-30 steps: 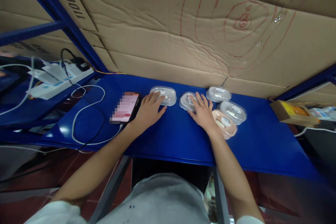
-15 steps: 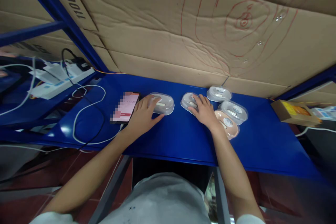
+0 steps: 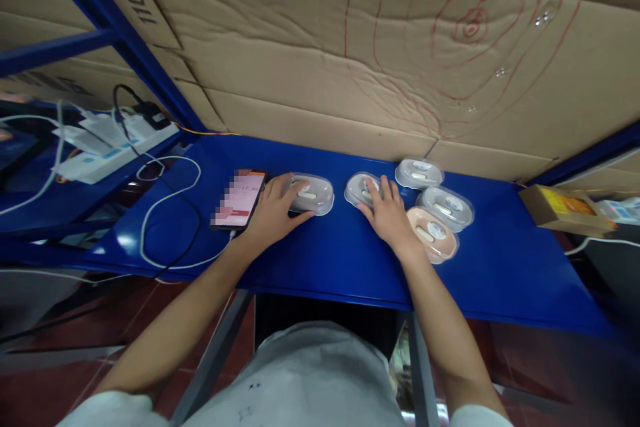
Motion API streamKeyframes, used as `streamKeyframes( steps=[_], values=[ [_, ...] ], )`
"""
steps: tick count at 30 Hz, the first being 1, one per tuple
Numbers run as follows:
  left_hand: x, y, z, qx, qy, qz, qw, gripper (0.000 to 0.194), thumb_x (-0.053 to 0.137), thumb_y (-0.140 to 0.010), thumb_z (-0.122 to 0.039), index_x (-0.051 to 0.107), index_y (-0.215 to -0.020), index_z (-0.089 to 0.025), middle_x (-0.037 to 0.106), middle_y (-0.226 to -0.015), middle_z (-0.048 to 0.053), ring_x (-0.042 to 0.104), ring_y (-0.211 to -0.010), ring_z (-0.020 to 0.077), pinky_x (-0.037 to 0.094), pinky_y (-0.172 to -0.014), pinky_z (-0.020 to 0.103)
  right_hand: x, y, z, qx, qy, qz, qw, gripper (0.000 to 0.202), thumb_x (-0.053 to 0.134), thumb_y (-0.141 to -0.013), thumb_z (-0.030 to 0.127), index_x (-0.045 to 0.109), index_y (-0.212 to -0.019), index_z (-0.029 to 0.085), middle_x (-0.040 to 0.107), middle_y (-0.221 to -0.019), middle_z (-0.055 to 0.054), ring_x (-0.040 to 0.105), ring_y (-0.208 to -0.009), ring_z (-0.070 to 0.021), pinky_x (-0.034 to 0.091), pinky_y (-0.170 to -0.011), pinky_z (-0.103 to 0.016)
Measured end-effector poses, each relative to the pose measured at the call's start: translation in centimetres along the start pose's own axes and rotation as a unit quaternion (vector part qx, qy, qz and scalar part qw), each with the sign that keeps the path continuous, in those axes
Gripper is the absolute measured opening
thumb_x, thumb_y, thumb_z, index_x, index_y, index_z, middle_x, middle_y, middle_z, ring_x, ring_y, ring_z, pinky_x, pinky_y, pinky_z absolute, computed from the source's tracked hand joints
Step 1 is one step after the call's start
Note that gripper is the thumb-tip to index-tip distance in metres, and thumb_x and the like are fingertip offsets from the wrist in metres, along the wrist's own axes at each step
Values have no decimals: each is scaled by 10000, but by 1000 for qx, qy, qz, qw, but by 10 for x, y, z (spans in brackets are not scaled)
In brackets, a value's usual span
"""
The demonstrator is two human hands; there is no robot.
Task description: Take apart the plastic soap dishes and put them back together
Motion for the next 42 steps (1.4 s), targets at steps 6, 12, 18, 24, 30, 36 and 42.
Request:
streamKeyframes(
  steps=[6, 12, 18, 24, 30, 36, 42],
  values=[
    [-18, 19, -17, 19, -20, 31, 999, 617, 881, -803, -483, 660, -1324, -237, 566, -1374, 193, 545, -1309, 437, 485, -1084, 608, 0, -2, -8, 12, -29, 56, 998, 909, 608, -979, 611, 225, -1702, 214, 298, -1734, -227, 280, -1602, -465, 373, -1212, -693],
    [-10, 46, -20, 16, 48, 16, 999, 633, 829, -863, -460, 585, -1406, -244, 436, -1520, 205, 465, -1447, 432, 469, -1138, 601, -4, 1, 2, -5, 17, 29, 999, 779, 535, -1028, 557, 250, -1701, 290, 265, -1761, -170, 327, -1575, -469, 429, -1159, -707],
    [-1, 54, -12, 13, 119, -6, 993, 628, 812, -884, -455, 585, -1438, -268, 401, -1581, 195, 394, -1530, 420, 402, -1219, 597, -18, -8, 14, -59, 25, 20, 998, 722, 485, -1040, 634, 392, -1652, 263, 372, -1716, -164, 378, -1554, -445, 396, -1205, -662],
    [-1, 56, -11, 8, 133, 0, 991, 632, 791, -912, -441, 562, -1473, -263, 320, -1642, 191, 310, -1593, 409, 363, -1258, 582, -13, -13, 20, -76, 3, 34, 997, 680, 533, -1037, 518, 411, -1637, 223, 335, -1733, -172, 322, -1589, -437, 352, -1241, -643],
    [-3, 56, -10, -1, 168, 13, 986, 626, 780, -926, -410, 543, -1491, -280, 246, -1716, 169, 300, -1605, 398, 341, -1276, 581, -12, -12, 28, -102, -22, 31, 994, 628, 588, -999, 418, 462, -1597, 279, 350, -1737, -116, 286, -1611, -407, 324, -1258, -639],
    [-5, 55, -10, 2, 163, 13, 987, 638, 787, -924, -402, 533, -1494, -267, 253, -1712, 176, 331, -1592, 392, 349, -1276, 565, -10, -11, 34, -101, -27, 32, 994, 626, 599, -993, 412, 474, -1584, 250, 348, -1738, -124, 285, -1611, -400, 305, -1274, -609],
    [-5, 55, -10, 7, 156, 9, 988, 622, 794, -921, -384, 540, -1476, -265, 273, -1696, 173, 355, -1580, 389, 371, -1266, 566, -10, -8, 39, -133, -10, 17, 991, 607, 626, -956, 368, 501, -1536, 238, 401, -1708, -130, 306, -1601, -404, 312, -1257, -647]
  ],
)
Point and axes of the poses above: each hand's wrist, its own y-axis away from the middle knuckle, its own x-axis out of the palm, z = x × y, the point moved 2 cm from there along -y, towards the middle knuckle
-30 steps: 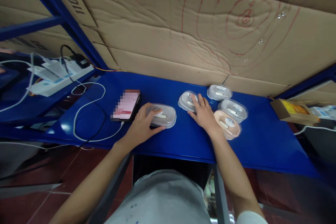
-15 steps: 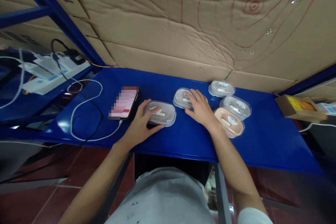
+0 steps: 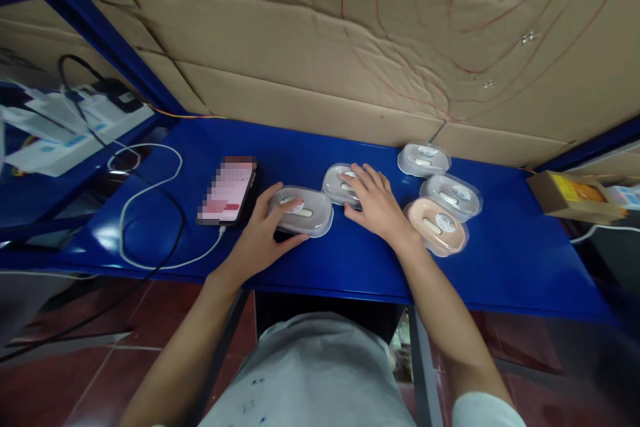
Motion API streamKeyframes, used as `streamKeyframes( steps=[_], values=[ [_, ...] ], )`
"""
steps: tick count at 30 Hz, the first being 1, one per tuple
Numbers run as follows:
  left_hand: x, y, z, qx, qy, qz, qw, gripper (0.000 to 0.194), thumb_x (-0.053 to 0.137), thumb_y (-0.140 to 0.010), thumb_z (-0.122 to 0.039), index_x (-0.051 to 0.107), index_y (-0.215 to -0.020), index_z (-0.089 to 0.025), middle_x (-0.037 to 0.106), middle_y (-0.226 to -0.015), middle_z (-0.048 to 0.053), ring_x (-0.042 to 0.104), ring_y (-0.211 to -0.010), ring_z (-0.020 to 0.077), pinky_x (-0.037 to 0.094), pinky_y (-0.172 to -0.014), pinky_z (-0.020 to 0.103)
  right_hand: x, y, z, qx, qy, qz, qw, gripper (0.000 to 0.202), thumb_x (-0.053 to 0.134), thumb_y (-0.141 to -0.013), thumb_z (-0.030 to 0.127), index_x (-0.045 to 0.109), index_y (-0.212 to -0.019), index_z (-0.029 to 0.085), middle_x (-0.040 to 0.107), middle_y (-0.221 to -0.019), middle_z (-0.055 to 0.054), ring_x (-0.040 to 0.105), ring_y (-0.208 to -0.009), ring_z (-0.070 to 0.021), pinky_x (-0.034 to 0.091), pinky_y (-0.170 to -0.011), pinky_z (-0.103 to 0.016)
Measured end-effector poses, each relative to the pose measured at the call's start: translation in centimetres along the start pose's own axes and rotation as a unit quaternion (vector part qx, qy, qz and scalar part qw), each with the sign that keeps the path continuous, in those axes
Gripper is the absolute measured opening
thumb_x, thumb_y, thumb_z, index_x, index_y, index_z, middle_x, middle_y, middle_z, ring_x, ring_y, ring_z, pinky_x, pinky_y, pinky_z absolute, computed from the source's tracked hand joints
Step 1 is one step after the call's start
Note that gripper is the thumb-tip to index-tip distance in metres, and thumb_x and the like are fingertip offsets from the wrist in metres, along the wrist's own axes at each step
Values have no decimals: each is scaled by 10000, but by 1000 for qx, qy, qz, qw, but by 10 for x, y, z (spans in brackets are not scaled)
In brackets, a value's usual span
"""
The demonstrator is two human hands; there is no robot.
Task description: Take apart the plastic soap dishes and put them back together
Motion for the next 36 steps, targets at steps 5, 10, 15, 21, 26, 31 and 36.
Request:
streamKeyframes(
  steps=[5, 10, 15, 21, 26, 31, 36],
  values=[
    [-1, 0, 1, 2, 6, 6, 1000, 619, 804, -912, -370, 546, -1464, -263, 280, -1693, 171, 368, -1573, 382, 375, -1267, 567, -3, 0, 4, -13, 7, -10, 1000, 545, 641, -964, 396, 550, -1483, 254, 468, -1661, -125, 373, -1565, -398, 352, -1228, -627],
    [-1, 0, 2, 0, 7, 6, 1000, 627, 803, -912, -391, 547, -1473, -279, 275, -1703, 159, 363, -1574, 394, 374, -1265, 581, -1, -3, 8, 16, 3, -18, 1000, 514, 538, -1050, 498, 544, -1498, 247, 475, -1659, -140, 399, -1549, -392, 387, -1195, -613],
    [-1, 0, 1, 0, 7, 10, 1000, 620, 795, -920, -392, 546, -1474, -271, 269, -1701, 162, 358, -1579, 381, 371, -1267, 575, 3, -2, 4, 30, 3, -21, 999, 543, 493, -1068, 525, 513, -1535, 250, 471, -1660, -151, 426, -1530, -383, 421, -1168, -593],
    [-1, 0, 1, 2, 8, 7, 1000, 626, 804, -914, -386, 543, -1470, -263, 279, -1694, 173, 365, -1575, 382, 366, -1268, 580, 4, -4, 4, -3, 23, -31, 999, 533, 548, -1044, 498, 539, -1519, 257, 464, -1671, -137, 396, -1550, -381, 369, -1201, -597],
    [-1, 0, 2, 5, 8, 9, 1000, 637, 803, -912, -390, 535, -1477, -266, 281, -1694, 179, 365, -1574, 395, 365, -1264, 593, 5, -7, 7, -7, 30, -37, 999, 523, 557, -1043, 480, 554, -1510, 245, 469, -1669, -133, 397, -1551, -377, 367, -1204, -587],
    [-1, 0, 1, 11, 5, 9, 1000, 640, 803, -913, -398, 539, -1476, -247, 282, -1687, 191, 376, -1569, 383, 362, -1271, 573, 6, -8, 8, 3, 32, -27, 999, 533, 583, -1027, 487, 560, -1507, 255, 489, -1658, -116, 421, -1535, -379, 384, -1195, -582],
    [-2, 1, 1, -2, 8, 13, 1000, 632, 801, -914, -406, 533, -1472, -279, 250, -1713, 167, 337, -1592, 390, 365, -1265, 593, 9, -10, 2, 13, 44, -28, 999, 535, 522, -1061, 481, 520, -1549, 263, 434, -1698, -116, 346, -1594, -360, 293, -1261, -611]
  ],
)
Point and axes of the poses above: each hand's wrist, its own y-axis away from the middle knuckle, its own x-axis out of the palm, z = x × y, the point moved 2 cm from there along -y, towards the middle knuckle
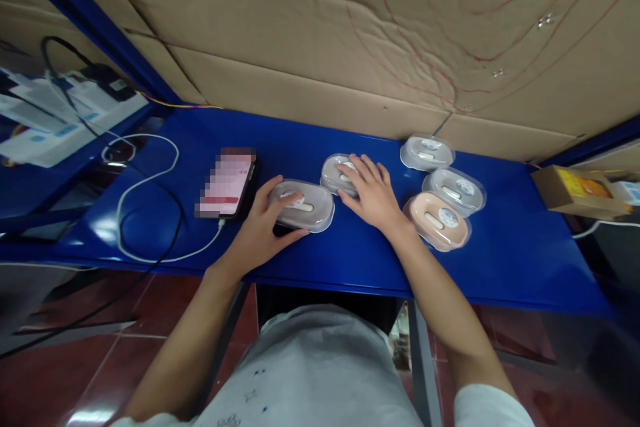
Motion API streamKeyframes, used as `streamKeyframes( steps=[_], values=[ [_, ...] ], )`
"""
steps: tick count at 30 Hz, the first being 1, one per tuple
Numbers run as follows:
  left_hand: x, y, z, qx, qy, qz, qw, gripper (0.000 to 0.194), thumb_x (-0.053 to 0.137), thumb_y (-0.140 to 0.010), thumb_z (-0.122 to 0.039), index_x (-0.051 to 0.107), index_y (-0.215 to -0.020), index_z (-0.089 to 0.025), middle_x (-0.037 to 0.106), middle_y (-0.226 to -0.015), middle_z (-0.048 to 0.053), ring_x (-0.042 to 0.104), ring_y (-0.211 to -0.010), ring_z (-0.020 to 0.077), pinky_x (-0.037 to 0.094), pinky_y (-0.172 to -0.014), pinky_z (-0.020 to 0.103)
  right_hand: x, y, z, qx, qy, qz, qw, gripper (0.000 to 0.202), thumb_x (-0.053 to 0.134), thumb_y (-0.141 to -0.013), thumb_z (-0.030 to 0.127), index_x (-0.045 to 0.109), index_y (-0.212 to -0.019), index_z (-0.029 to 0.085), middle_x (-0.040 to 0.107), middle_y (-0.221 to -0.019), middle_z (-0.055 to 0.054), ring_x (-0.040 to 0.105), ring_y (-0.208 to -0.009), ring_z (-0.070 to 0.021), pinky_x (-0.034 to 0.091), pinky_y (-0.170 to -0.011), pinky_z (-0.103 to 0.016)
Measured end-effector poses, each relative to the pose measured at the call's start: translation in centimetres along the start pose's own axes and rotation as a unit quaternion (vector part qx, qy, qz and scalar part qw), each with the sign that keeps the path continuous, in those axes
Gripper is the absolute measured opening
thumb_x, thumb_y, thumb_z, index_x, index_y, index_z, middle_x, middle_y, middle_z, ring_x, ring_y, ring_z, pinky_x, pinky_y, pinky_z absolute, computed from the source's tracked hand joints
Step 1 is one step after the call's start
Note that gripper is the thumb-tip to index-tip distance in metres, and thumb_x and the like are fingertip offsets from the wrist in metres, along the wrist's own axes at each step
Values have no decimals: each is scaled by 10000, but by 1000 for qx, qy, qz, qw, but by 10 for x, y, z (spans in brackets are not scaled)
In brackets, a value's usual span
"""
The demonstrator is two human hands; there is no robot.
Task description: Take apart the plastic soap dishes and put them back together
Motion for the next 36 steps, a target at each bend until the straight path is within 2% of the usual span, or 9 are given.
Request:
streamKeyframes(
  steps=[5, 9, 12, 18, 24, 27, 31, 34, 36],
  values=[
    [-4, 3, 1, -52, 51, 29, 997, 839, 845, -875, -353, 401, -1586, -323, 168, -1766, 143, 289, -1616, 376, 314, -1294, 578, -10, 4, 6, 19, 1, -51, 998, 583, 432, -1103, 447, 383, -1647, 243, 286, -1762, -146, 191, -1652, -366, 134, -1300, -681],
    [-5, 11, 1, -73, 64, 42, 994, 1035, 883, -834, -364, 246, -1649, -375, 402, -1668, 132, 400, -1553, 361, 346, -1262, 596, -14, 17, 43, -113, -143, 32, 983, 823, 587, -1024, 591, 236, -1705, 291, 324, -1750, -130, 292, -1625, -336, 325, -1278, -604],
    [-5, 21, -1, -80, 61, 35, 994, 1069, 862, -857, -358, 167, -1669, -378, 411, -1671, 146, 438, -1532, 371, 388, -1228, 595, -15, 24, 63, -151, -209, 90, 962, 776, 669, -984, 582, 371, -1655, 331, 369, -1730, -117, 383, -1582, -337, 408, -1241, -585],
    [-9, 52, -6, -112, 45, 30, 992, 1203, 884, -837, -345, 37, -1690, -401, 419, -1680, 156, 442, -1542, 377, 409, -1218, 591, -15, 10, 56, -113, -301, 63, 945, 615, 610, -1037, 497, 455, -1598, 301, 547, -1605, -124, 472, -1531, -313, 419, -1237, -580],
    [-18, 75, -11, -109, 26, 41, 993, 1031, 810, -909, -325, 129, -1681, -381, 404, -1697, 153, 431, -1554, 359, 410, -1232, 576, 23, -36, 47, -76, -174, 78, 979, 630, 668, -996, 488, 502, -1555, 248, 422, -1690, -166, 367, -1587, -364, 348, -1259, -648],
    [-20, 76, -13, -113, 22, 44, 992, 990, 812, -906, -340, 181, -1668, -373, 440, -1673, 149, 450, -1537, 364, 410, -1228, 589, 25, -50, 48, -45, -127, 80, 988, 652, 681, -992, 391, 472, -1583, 212, 364, -1721, -178, 258, -1630, -389, 292, -1280, -669],
    [-20, 72, -13, -142, 67, -3, 988, 943, 826, -887, -417, 258, -1636, -347, 455, -1646, 150, 484, -1508, 359, 418, -1224, 580, -1, -36, 64, -69, -186, 58, 978, 626, 568, -1064, 456, 415, -1631, 239, 333, -1743, -139, 233, -1645, -336, 266, -1308, -620],
    [-17, 67, -10, -167, 122, -50, 977, 925, 814, -887, -452, 275, -1627, -313, 454, -1623, 159, 519, -1473, 345, 461, -1197, 547, -14, -12, 81, -161, -267, 157, 937, 821, 631, -999, 626, 276, -1688, 354, 393, -1722, -80, 371, -1595, -297, 376, -1274, -551],
    [-13, 65, -8, -171, 136, -57, 974, 909, 787, -910, -453, 258, -1634, -297, 450, -1618, 171, 527, -1465, 338, 472, -1188, 535, -14, -2, 87, -171, -272, 185, 929, 907, 690, -933, 686, 290, -1683, 372, 398, -1719, -92, 402, -1577, -325, 398, -1254, -568]
  ],
)
Point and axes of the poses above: each hand's wrist, its own y-axis away from the middle knuckle, its own x-axis out of the palm, z = x × y, the point moved 2 cm from there along -y, towards the middle knuckle
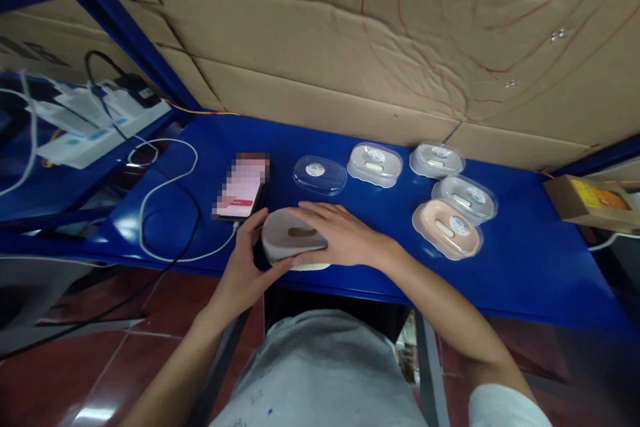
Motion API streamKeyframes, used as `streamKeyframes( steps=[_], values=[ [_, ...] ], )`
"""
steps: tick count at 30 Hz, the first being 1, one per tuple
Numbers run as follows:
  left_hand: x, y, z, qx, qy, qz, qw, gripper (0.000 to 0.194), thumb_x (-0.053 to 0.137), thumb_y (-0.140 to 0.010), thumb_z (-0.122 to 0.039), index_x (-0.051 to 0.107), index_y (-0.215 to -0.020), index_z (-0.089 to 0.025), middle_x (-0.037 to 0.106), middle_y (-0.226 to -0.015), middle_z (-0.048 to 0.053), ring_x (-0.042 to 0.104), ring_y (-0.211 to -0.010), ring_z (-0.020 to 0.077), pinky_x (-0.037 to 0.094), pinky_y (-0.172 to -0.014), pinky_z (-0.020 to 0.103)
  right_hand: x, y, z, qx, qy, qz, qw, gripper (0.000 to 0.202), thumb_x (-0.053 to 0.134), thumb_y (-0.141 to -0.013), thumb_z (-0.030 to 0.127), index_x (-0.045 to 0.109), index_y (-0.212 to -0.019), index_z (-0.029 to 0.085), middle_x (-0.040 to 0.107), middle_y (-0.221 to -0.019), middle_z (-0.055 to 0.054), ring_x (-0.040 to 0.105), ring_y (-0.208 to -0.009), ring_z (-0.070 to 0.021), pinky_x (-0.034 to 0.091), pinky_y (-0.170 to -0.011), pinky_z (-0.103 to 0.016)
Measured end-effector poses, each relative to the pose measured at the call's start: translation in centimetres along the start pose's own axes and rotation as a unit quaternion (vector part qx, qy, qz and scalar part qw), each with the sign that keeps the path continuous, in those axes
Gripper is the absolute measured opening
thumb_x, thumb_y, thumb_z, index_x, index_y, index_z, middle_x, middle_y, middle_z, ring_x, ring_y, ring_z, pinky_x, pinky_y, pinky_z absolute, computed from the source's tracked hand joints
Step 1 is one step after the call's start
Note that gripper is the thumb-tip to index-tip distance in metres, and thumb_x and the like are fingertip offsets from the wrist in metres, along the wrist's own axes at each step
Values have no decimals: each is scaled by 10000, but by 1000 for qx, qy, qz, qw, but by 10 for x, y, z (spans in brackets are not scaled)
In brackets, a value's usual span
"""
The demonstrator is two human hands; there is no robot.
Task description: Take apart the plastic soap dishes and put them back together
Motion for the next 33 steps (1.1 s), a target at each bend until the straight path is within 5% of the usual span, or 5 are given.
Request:
streamKeyframes(
  steps=[8, 16, 21, 27, 33],
  values=[
    [6, 18, -5, 90, -134, 20, 987, 1025, 815, -883, -512, 183, -1665, -312, 296, -1723, 220, 362, -1575, 425, 405, -1209, 651, 1, -5, -26, 52, 37, -108, 992, 650, 633, -1008, 592, 495, -1582, 320, 455, -1683, -102, 411, -1563, -342, 381, -1238, -612],
    [4, 32, -5, 160, -250, 41, 954, 481, 692, -1001, -339, 516, -1447, -295, 490, -1597, 185, 473, -1512, 393, 404, -1207, 665, 14, -19, -27, 82, 148, -100, 980, 720, 621, -997, 636, 489, -1591, 252, 300, -1755, -149, 228, -1641, -368, 251, -1286, -638],
    [4, 22, -6, 150, -255, -7, 955, 513, 683, -1003, -289, 493, -1479, -313, 433, -1655, 182, 442, -1536, 413, 411, -1201, 685, -18, -9, -40, 104, 191, -178, 960, 590, 448, -1094, 524, 413, -1631, 280, 277, -1769, -114, 204, -1655, -312, 189, -1313, -618],
    [16, 26, -18, 175, -179, -8, 968, 481, 642, -1004, -188, 520, -1453, -310, 443, -1624, 149, 424, -1551, 367, 415, -1233, 654, -66, 8, -118, 251, 239, -179, 921, 977, 783, -868, 515, 296, -1674, 251, 192, -1779, -192, 163, -1620, -513, 158, -1223, -801],
    [32, 36, -43, 168, -39, 32, 984, 405, 638, -1001, -177, 593, -1375, -326, 546, -1532, 110, 541, -1459, 310, 501, -1200, 556, -76, 21, -131, 325, 197, -133, 915, 1114, 897, -719, 553, 365, -1629, 193, 492, -1543, -258, 505, -1402, -519, 412, -1131, -722]
  ],
)
Point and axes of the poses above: each hand's wrist, its own y-axis away from the middle knuckle, its own x-axis out of the palm, z = x × y, the point moved 2 cm from there along -y, towards the middle knuckle
